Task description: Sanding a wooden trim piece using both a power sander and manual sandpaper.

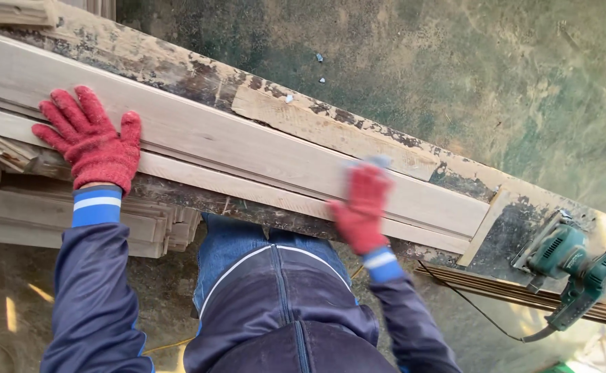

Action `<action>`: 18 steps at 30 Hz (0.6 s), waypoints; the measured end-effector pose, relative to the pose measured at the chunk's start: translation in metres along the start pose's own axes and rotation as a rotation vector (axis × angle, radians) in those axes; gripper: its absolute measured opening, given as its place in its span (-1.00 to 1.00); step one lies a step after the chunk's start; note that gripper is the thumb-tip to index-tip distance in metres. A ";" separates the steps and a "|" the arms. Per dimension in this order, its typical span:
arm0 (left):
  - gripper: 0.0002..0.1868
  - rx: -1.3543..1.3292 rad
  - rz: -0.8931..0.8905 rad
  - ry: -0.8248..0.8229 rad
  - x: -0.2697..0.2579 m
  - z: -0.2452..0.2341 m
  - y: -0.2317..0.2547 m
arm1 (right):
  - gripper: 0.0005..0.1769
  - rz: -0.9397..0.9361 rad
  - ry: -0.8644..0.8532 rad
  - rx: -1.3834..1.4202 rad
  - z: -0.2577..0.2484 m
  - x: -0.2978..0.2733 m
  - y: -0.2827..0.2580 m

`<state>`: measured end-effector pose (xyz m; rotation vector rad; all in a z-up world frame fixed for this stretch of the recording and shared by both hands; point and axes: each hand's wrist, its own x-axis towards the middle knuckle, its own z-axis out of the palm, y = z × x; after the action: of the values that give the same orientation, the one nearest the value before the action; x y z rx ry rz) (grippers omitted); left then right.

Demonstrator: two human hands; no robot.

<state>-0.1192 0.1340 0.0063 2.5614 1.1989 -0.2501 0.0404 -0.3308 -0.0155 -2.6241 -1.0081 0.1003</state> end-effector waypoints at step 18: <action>0.00 0.035 0.041 0.028 -0.066 0.049 0.055 | -0.13 -0.162 -0.089 -0.047 -0.012 -0.037 0.025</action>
<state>-0.1196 0.0365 -0.0105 2.6252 1.1598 -0.2282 0.0308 -0.3760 -0.0144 -2.5877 -1.2637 0.1589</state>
